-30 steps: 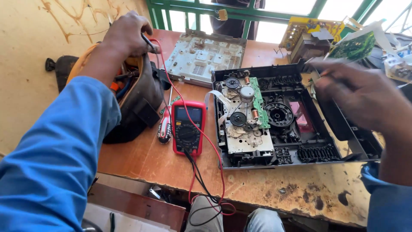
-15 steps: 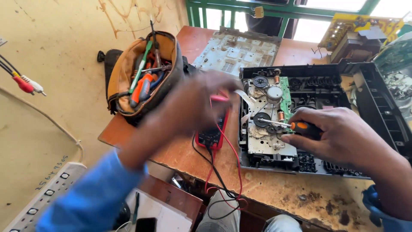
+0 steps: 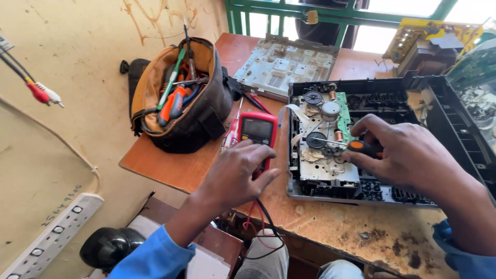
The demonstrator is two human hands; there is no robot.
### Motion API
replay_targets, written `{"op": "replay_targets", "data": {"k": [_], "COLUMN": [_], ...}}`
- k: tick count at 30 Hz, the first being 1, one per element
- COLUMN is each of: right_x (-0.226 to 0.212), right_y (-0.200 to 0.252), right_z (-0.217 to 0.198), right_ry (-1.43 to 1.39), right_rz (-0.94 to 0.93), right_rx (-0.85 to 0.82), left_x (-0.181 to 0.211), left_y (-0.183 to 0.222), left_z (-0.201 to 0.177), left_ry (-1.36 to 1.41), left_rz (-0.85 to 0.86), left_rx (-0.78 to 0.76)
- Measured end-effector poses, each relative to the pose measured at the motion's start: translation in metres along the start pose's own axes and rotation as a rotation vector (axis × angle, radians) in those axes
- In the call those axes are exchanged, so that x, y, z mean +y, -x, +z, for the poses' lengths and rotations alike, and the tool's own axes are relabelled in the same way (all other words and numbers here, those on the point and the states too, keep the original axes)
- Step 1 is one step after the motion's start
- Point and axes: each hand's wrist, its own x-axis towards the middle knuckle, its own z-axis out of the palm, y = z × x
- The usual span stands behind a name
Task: Disassembling and inspecting the internal components of a cassette tape player using a screwdriver and a multimeter.
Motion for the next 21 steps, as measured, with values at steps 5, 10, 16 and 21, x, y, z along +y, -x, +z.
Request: {"op": "replay_targets", "data": {"k": [5,10,16,21], "right_x": [0.001,0.004,0.007,0.038], "right_y": [0.016,0.018,0.018,0.001], "right_z": [-0.020,-0.036,-0.045,-0.019], "right_ry": [-0.372,-0.457,-0.608,-0.598], "right_rz": [0.012,0.066,0.267,-0.022], "right_rx": [0.030,0.024,0.096,0.331], "left_x": [0.035,0.054,0.061,0.077], "left_y": [0.016,0.031,0.018,0.018], "left_z": [-0.005,0.004,0.026,0.066], "left_ry": [-0.248,-0.427,0.110,0.172], "left_rz": [0.010,-0.261,0.065,0.049], "left_rx": [0.032,0.127,0.046,0.266]}}
